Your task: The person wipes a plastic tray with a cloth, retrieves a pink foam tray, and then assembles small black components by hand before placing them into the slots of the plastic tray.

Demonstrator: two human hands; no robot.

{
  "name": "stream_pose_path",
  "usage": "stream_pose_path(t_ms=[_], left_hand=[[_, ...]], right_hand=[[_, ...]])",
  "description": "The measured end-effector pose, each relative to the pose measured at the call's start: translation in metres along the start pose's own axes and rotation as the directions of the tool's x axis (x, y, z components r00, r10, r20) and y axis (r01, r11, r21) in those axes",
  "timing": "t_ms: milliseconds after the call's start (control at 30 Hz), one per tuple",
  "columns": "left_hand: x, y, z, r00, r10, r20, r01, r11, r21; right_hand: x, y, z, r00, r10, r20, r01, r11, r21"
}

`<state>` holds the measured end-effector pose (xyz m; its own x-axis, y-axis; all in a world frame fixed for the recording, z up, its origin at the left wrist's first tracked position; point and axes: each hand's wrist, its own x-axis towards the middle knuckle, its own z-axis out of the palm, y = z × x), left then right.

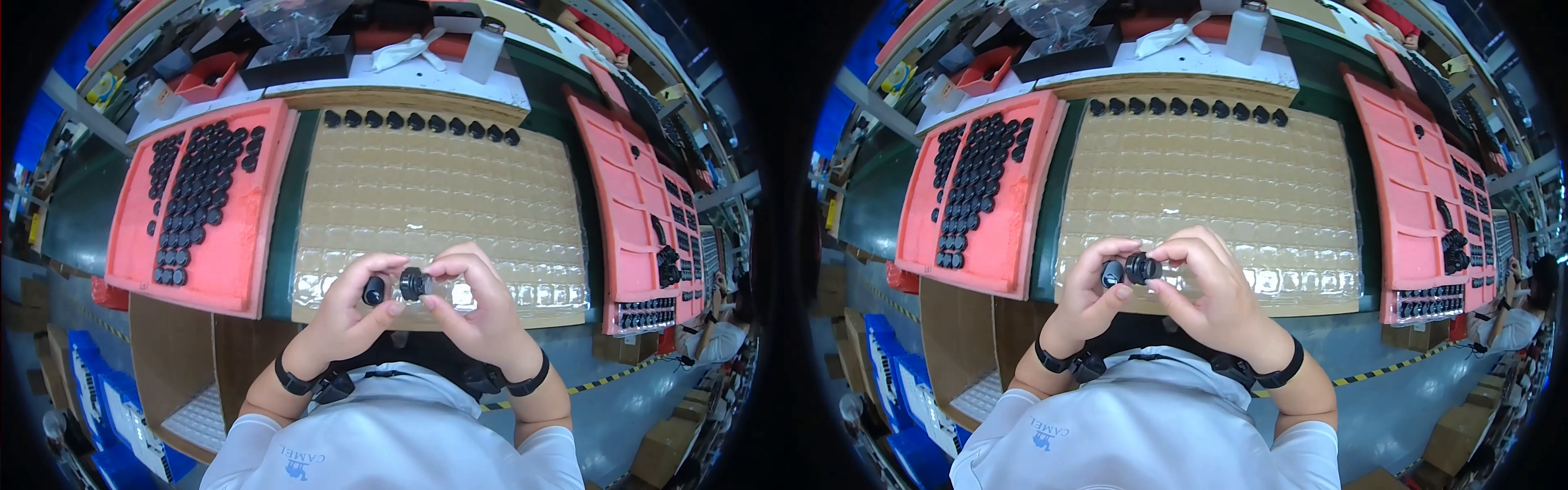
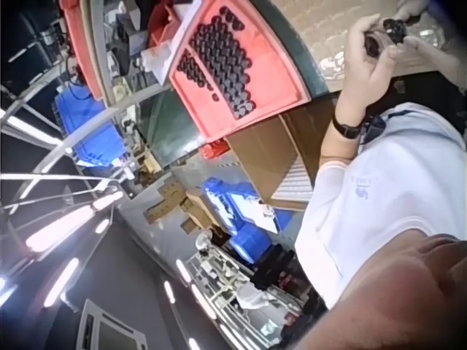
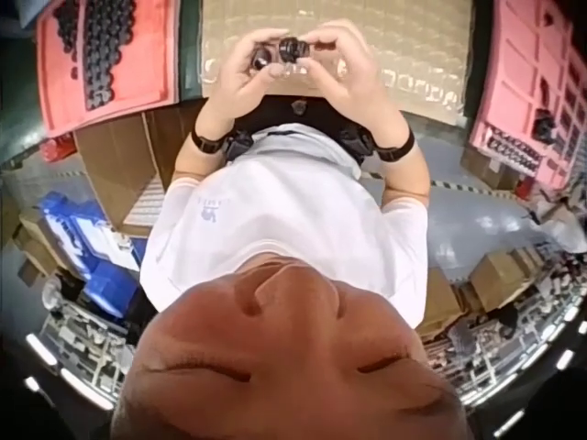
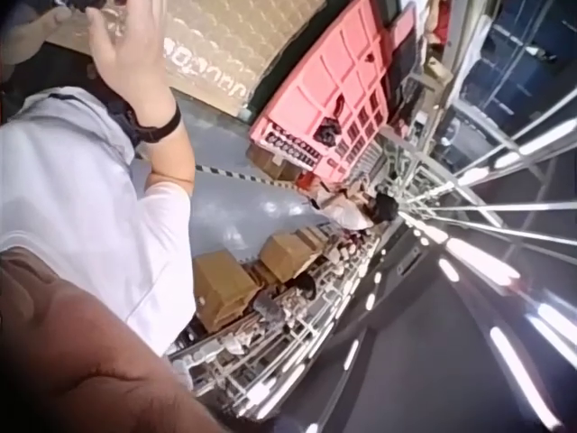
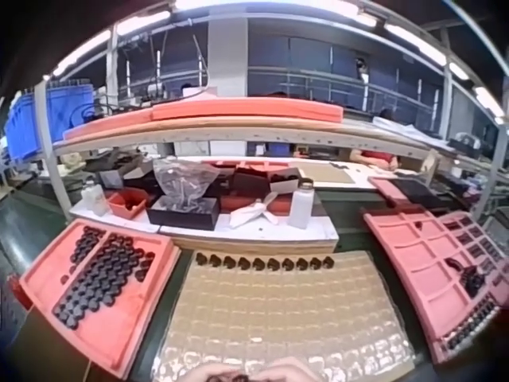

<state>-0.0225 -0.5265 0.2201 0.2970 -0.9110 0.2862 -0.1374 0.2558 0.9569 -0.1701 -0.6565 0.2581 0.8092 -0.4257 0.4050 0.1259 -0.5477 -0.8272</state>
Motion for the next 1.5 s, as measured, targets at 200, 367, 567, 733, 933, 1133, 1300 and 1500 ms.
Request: stream_pose_path(t_ms=[200, 367, 567, 733, 933, 1133, 1300, 1500], left_hand=[[-0.001, -0.044, -0.009, 0.976, -0.215, -0.017, 0.203, 0.942, -0.266], [0.0, -0.048, -0.011, 0.951, -0.307, -0.042, 0.266, 0.878, -0.397], [0.003, -0.043, -0.017, 0.928, -0.373, -0.009, 0.347, 0.87, -0.35], [0.0, -0.049, -0.02, 0.94, -0.34, -0.018, 0.31, 0.877, -0.368], [-0.001, -0.054, -0.019, 0.975, -0.217, -0.038, 0.194, 0.929, -0.315], [0.002, -0.052, -0.018, 0.974, -0.223, -0.036, 0.207, 0.945, -0.255], [0.003, -0.039, -0.02, 0.953, -0.303, -0.01, 0.266, 0.853, -0.449], [-0.001, -0.021, -0.022, 0.947, -0.309, 0.087, 0.311, 0.818, -0.483]], right_hand=[[0.033, 0.04, -0.058, 0.977, 0.209, -0.05, -0.214, 0.939, -0.27], [0.066, 0.134, -0.132, 0.853, 0.491, -0.175, -0.517, 0.756, -0.402], [0.092, 0.211, -0.179, 0.826, 0.433, -0.36, -0.56, 0.698, -0.446], [0.106, 0.233, -0.18, 0.837, 0.371, -0.402, -0.545, 0.621, -0.563], [0.107, 0.235, -0.177, 0.884, 0.333, -0.329, -0.458, 0.466, -0.757], [0.104, 0.196, -0.153, 0.969, 0.028, -0.244, -0.222, 0.526, -0.821], [0.084, 0.077, -0.063, 0.99, 0.126, 0.066, -0.087, 0.903, -0.421], [0.043, 0.014, 0.002, 0.925, 0.0, 0.379, 0.069, 0.983, -0.17]])
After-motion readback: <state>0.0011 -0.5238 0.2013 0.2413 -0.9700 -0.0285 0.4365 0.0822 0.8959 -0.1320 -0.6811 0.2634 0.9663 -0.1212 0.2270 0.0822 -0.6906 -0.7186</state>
